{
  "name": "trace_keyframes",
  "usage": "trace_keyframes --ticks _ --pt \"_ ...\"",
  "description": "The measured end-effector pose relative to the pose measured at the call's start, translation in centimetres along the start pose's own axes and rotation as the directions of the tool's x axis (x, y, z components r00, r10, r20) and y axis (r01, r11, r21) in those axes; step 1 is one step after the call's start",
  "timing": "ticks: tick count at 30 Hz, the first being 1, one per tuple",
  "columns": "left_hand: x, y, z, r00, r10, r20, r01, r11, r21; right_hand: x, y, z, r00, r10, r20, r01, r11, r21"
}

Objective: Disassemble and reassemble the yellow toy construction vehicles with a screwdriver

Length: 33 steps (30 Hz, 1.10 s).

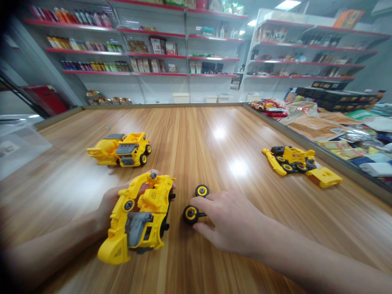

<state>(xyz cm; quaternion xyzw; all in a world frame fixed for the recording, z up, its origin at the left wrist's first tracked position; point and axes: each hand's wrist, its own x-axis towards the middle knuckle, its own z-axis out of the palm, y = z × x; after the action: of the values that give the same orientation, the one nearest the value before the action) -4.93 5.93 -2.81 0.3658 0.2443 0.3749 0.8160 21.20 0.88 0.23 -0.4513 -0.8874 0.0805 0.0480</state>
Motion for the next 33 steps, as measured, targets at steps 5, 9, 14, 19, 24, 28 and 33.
trace_keyframes --ticks 5,9,14,19,24,28,33 --pt "0.1 0.1 0.4 1.0 -0.021 -0.015 0.02 1.0 -0.008 0.2 0.4 -0.2 0.989 -0.129 0.074 0.129 0.992 0.0" --pt "0.1 0.2 0.5 1.0 -0.007 -0.002 0.007 1.0 -0.003 -0.1 1.0 -1.5 0.982 -0.113 0.148 0.125 0.99 -0.072" --pt "0.3 0.1 0.2 1.0 0.006 -0.02 -0.006 1.0 0.008 -0.5 2.2 -3.0 0.978 0.067 0.197 -0.02 0.973 -0.23" --pt "0.4 0.0 0.0 1.0 -0.026 0.011 0.026 0.999 -0.024 -0.3 3.8 -2.6 0.972 0.225 0.074 -0.187 0.92 -0.345" --pt "0.1 0.0 0.3 1.0 -0.016 0.013 0.017 1.0 -0.024 0.3 4.1 -2.0 0.97 0.243 0.011 -0.228 0.921 -0.316" --pt "0.1 0.1 0.5 1.0 -0.012 0.014 0.013 1.0 -0.017 0.4 3.9 -1.6 0.978 0.208 -0.012 -0.203 0.94 -0.274" --pt "0.1 0.1 0.4 1.0 -0.016 -0.02 0.016 1.0 -0.003 0.4 4.0 -1.2 0.98 0.191 -0.054 -0.199 0.946 -0.255"
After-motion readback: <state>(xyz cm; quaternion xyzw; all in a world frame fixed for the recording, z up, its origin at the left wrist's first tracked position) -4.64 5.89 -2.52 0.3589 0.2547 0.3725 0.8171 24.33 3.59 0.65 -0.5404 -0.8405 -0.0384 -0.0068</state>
